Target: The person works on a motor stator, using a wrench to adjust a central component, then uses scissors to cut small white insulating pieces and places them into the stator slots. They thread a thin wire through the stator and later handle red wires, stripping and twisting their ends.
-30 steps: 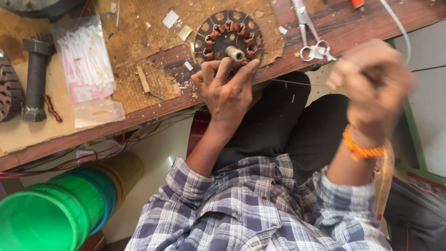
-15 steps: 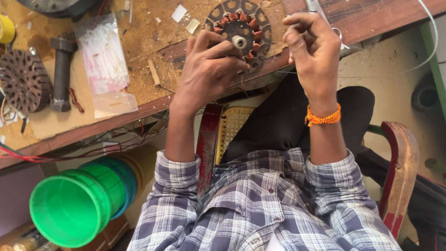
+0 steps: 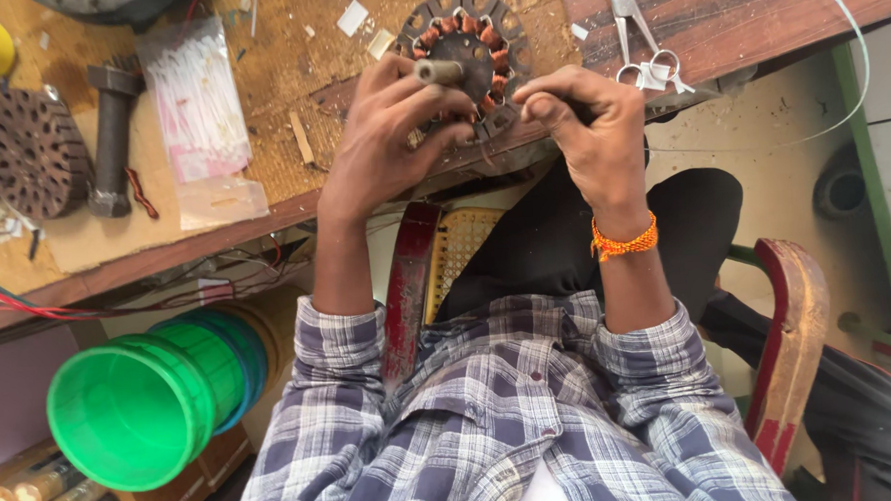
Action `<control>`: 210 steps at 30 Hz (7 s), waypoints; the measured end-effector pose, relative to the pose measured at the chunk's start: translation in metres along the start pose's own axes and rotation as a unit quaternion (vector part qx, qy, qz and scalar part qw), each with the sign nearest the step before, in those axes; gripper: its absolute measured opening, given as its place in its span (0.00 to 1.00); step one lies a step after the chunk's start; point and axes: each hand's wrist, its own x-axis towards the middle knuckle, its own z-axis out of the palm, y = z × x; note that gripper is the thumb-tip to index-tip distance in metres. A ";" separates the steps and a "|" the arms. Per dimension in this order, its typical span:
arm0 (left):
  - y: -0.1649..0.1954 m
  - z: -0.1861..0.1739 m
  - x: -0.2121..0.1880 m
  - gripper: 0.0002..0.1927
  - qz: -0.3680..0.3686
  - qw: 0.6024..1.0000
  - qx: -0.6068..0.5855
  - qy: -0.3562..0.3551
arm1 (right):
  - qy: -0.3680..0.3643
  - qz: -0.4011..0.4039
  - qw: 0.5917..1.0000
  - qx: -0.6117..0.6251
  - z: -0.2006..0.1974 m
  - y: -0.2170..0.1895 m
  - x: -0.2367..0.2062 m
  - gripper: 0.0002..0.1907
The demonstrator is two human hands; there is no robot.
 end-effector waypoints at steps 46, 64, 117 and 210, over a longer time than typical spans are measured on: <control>0.030 -0.003 -0.008 0.07 0.082 0.996 0.019 0.028 | 0.012 0.089 0.996 -0.012 0.006 -0.013 -0.049 0.05; 0.062 0.052 -0.003 0.16 -0.137 0.980 0.067 0.128 | 0.080 0.074 0.875 0.472 0.004 0.031 -0.061 0.11; 0.055 0.068 0.001 0.09 -0.196 0.953 0.053 0.223 | 0.147 -0.211 0.935 -0.245 0.005 0.001 -0.003 0.11; 0.057 0.055 0.004 0.08 -0.214 0.951 -0.010 0.224 | 0.074 -0.051 0.995 -0.034 0.023 -0.031 -0.005 0.09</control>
